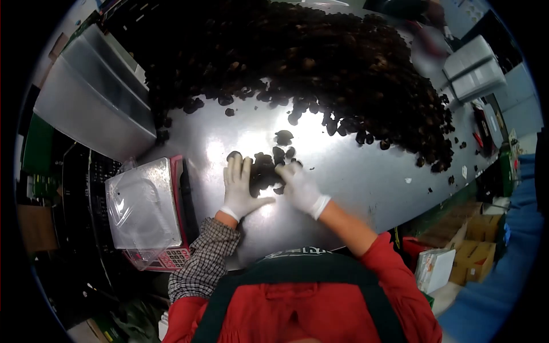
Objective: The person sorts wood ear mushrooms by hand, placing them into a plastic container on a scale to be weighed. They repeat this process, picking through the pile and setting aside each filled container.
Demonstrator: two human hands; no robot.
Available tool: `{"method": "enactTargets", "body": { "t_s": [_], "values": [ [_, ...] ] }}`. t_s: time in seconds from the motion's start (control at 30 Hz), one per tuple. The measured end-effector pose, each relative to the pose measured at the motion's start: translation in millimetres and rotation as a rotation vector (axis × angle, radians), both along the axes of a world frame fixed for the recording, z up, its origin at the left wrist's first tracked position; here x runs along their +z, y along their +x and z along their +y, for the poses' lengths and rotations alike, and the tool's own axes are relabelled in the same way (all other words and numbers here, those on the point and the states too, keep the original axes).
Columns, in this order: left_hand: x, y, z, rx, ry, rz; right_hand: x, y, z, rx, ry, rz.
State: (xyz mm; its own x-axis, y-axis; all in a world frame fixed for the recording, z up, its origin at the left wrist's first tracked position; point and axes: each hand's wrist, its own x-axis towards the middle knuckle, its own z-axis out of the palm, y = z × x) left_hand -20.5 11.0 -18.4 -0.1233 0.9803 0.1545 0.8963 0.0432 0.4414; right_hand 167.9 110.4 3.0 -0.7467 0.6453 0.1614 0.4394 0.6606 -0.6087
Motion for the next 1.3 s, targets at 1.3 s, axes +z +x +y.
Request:
{"method": "enactTargets", "body": {
  "t_s": [1.3],
  "values": [
    [11,-3,-8,-0.065,-0.103,0.052,1,7,35,-0.020,0.143,-0.099]
  ]
}}
